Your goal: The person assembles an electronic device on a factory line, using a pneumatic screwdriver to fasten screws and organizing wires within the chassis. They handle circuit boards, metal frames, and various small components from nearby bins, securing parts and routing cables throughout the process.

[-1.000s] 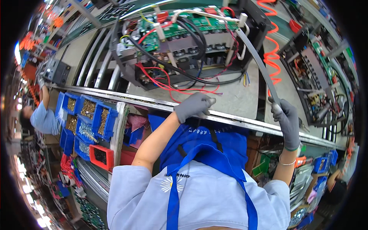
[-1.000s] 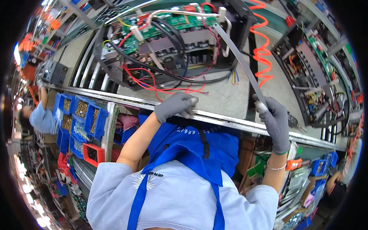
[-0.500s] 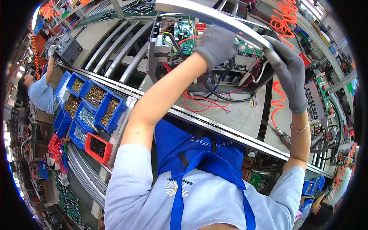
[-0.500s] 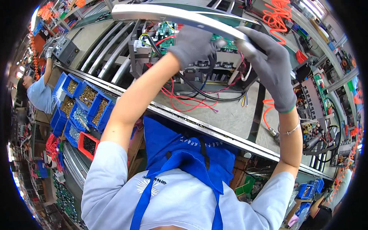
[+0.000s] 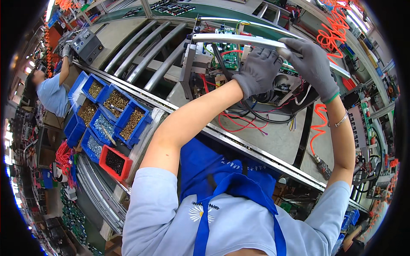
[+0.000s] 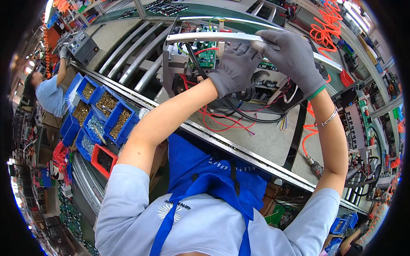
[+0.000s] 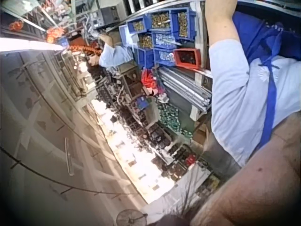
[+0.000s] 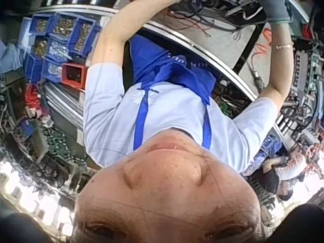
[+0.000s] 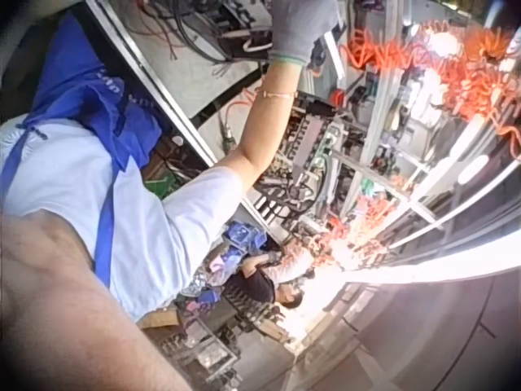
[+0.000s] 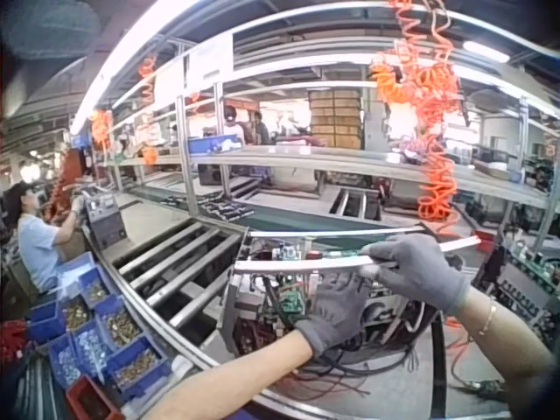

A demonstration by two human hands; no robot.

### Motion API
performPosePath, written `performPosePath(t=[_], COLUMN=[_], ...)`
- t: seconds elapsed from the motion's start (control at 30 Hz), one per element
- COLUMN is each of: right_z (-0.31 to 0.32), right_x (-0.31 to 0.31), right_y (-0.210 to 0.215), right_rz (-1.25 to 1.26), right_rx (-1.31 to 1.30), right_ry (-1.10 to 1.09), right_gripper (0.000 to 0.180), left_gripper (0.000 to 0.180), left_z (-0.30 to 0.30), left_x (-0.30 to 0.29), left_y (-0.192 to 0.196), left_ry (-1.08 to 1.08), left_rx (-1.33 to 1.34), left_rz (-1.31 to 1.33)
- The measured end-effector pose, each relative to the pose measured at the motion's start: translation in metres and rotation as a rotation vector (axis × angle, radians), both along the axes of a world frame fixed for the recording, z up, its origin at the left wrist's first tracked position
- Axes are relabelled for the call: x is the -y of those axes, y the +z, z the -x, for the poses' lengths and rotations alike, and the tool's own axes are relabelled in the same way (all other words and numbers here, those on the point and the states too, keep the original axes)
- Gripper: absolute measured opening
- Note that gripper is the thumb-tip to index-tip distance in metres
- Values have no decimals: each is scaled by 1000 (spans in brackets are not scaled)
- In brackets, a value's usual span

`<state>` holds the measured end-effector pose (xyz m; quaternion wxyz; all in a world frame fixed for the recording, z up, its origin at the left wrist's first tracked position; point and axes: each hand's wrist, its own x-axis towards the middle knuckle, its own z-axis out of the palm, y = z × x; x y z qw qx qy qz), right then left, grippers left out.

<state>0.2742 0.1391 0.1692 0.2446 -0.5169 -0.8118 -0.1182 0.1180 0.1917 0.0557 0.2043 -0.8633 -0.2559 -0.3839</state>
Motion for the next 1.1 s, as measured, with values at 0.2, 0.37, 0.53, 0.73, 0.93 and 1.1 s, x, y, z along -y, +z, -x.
performPosePath(t=[0.2, 0.37, 0.53, 0.73, 0.93, 1.1], right_z=[-8, -9, -15, -9, -20, -8], right_x=[-18, -22, -32, -22, -29, -31], right_y=[-28, -32, -34, -42, -54, -39], right_rz=[138, 97, 88, -57, -87, -149], right_rx=[-108, -99, -122, -37, -45, 38], right_ry=[62, 60, 114, 47, 90, 82], right_gripper=[46, 42, 41, 36, 33, 42], left_gripper=[56, 57, 59, 53, 57, 54], left_z=[-3, -1, 6, 13, 8, 8], left_x=[0, 6, 21, 22, 27, 23], left_y=[-5, -6, -16, -23, -19, -17], left_ry=[-1, 8, -34, -15, -33, -74], left_rx=[-61, -70, -96, -161, -173, -130], left_rz=[96, 67, -124, -163, -4, -71])
